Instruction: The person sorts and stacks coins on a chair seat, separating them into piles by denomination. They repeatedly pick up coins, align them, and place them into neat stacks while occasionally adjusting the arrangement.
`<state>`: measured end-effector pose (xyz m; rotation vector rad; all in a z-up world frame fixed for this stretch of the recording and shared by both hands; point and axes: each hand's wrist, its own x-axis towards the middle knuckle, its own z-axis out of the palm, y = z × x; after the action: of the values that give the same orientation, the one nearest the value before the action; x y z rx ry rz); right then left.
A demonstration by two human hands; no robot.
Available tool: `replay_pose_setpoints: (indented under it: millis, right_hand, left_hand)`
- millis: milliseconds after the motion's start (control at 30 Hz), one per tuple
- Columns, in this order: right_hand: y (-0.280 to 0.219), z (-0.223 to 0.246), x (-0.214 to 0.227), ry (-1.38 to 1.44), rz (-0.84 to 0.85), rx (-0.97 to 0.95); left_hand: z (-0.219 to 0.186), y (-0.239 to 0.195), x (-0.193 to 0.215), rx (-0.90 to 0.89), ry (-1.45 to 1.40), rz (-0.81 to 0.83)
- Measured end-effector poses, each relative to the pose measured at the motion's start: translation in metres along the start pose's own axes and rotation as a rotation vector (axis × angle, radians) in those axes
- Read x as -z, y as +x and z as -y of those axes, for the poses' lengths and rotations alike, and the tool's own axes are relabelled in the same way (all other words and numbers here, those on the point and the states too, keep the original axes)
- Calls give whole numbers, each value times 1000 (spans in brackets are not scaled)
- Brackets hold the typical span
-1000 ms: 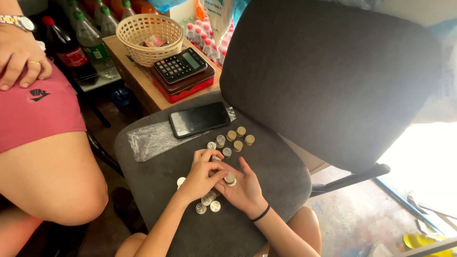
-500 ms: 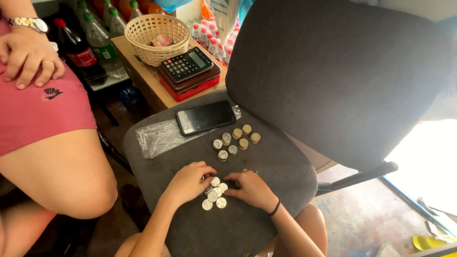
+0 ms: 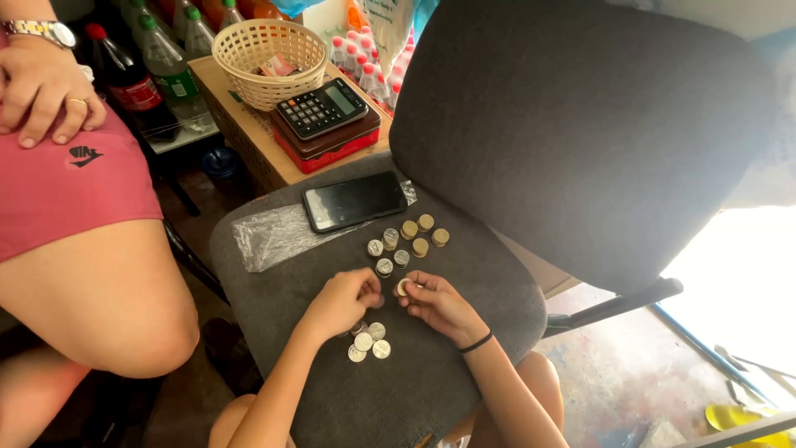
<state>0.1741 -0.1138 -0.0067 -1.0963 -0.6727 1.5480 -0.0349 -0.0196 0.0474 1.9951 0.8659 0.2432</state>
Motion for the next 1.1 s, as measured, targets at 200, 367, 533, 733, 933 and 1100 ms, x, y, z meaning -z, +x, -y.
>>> replay_pose_setpoints:
  millis: [200,367,533,733,933,1100]
  right_hand:
    - [-1,-2,-3,577,-155,-168]
    - [-15,13,-40,710,-192,-243]
    - [-29,30,-64,791,-188,-273]
    - [-21,14,-48,731,-87,-271]
    - [-18,10,-37,680,-20,-230]
    - [-23,29,-16,702,-78,-111]
  left_hand:
    - [8,14,-13,-94,-550,-183]
    - [15,24,-40,-166,-424,-246]
    - [14,14,-35,-147,31,-235]
    - [4,2,-9,-334,274,-300]
    - [4,-31,0,-216,294,-319]
    - [28,-42,-42,-68,467,-115]
